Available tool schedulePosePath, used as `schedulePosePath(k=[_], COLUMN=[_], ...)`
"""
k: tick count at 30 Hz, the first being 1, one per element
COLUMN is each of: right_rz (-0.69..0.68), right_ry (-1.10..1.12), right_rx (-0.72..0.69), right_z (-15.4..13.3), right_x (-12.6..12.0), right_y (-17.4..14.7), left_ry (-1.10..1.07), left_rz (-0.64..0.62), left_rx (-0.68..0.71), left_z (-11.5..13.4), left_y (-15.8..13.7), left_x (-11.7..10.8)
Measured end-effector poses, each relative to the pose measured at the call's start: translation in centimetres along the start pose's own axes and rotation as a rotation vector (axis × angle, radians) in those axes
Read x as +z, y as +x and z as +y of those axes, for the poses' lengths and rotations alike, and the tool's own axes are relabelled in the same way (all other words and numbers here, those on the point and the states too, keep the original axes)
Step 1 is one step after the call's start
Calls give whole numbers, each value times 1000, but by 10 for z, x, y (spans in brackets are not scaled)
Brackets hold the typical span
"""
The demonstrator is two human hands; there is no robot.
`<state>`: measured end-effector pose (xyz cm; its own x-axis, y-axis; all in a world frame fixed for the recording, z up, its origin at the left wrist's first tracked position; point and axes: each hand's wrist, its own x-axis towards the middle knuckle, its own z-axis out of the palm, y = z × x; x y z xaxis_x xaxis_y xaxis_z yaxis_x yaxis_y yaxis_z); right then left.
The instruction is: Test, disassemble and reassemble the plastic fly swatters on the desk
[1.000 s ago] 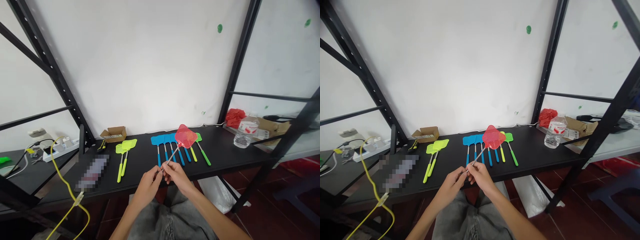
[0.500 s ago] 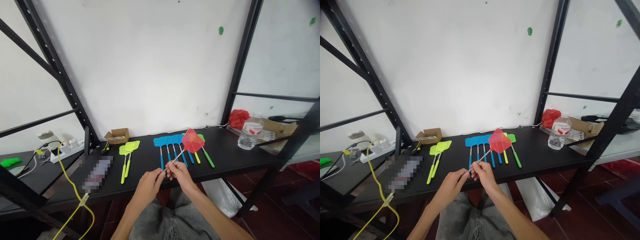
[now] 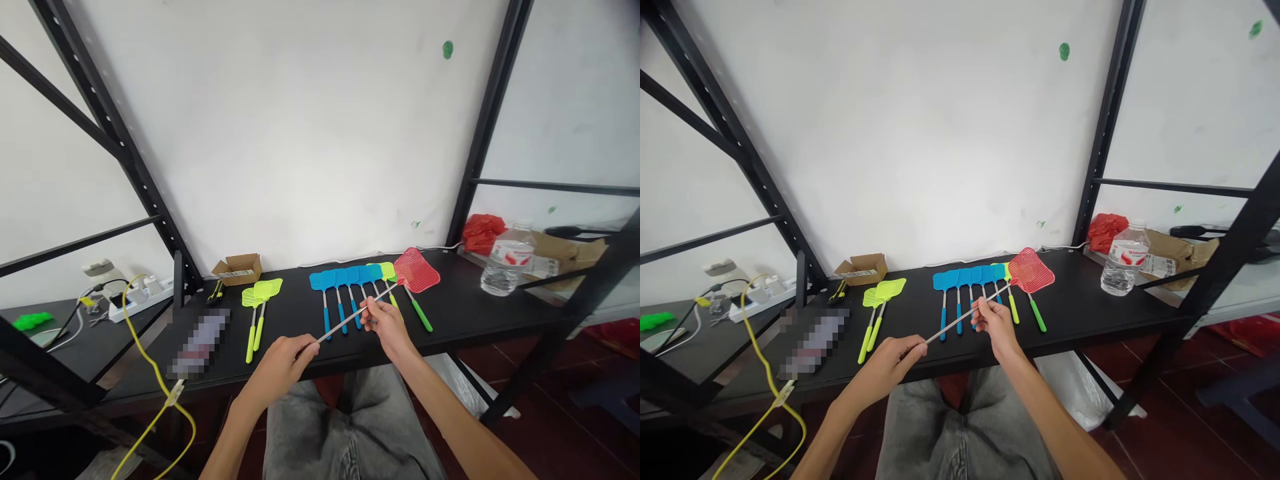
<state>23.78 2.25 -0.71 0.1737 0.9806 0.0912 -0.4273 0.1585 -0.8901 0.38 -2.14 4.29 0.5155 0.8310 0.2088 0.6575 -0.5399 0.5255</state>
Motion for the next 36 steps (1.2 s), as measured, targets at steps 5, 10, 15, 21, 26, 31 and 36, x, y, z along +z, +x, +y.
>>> schedulePosePath(k=[5, 10, 15, 21, 26, 31, 36], right_rz=[32, 51, 37, 29, 9, 9, -13], right_ry=[1, 2, -9, 20, 62, 77, 36], right_rx=[-25, -34, -25, -25, -10, 10, 17], right_z=[-8, -10, -7, -10, -10, -8, -4], right_x=[-13, -21, -20, -17, -12, -8, -6], right_y=[8, 11, 9, 7, 5, 2, 0], left_ry=[-11, -26, -16, -3, 32, 99, 108], left_rz=[1, -18, -8, 41, 48, 32, 20], left_rx=[5, 17, 16, -28, -37, -59, -65], left_z=[-3, -6, -8, -3, -2, -5, -3], left_y=[0, 1, 0, -1, -2, -2, -3], left_x=[-2, 0, -2, -3, -2, -2, -2])
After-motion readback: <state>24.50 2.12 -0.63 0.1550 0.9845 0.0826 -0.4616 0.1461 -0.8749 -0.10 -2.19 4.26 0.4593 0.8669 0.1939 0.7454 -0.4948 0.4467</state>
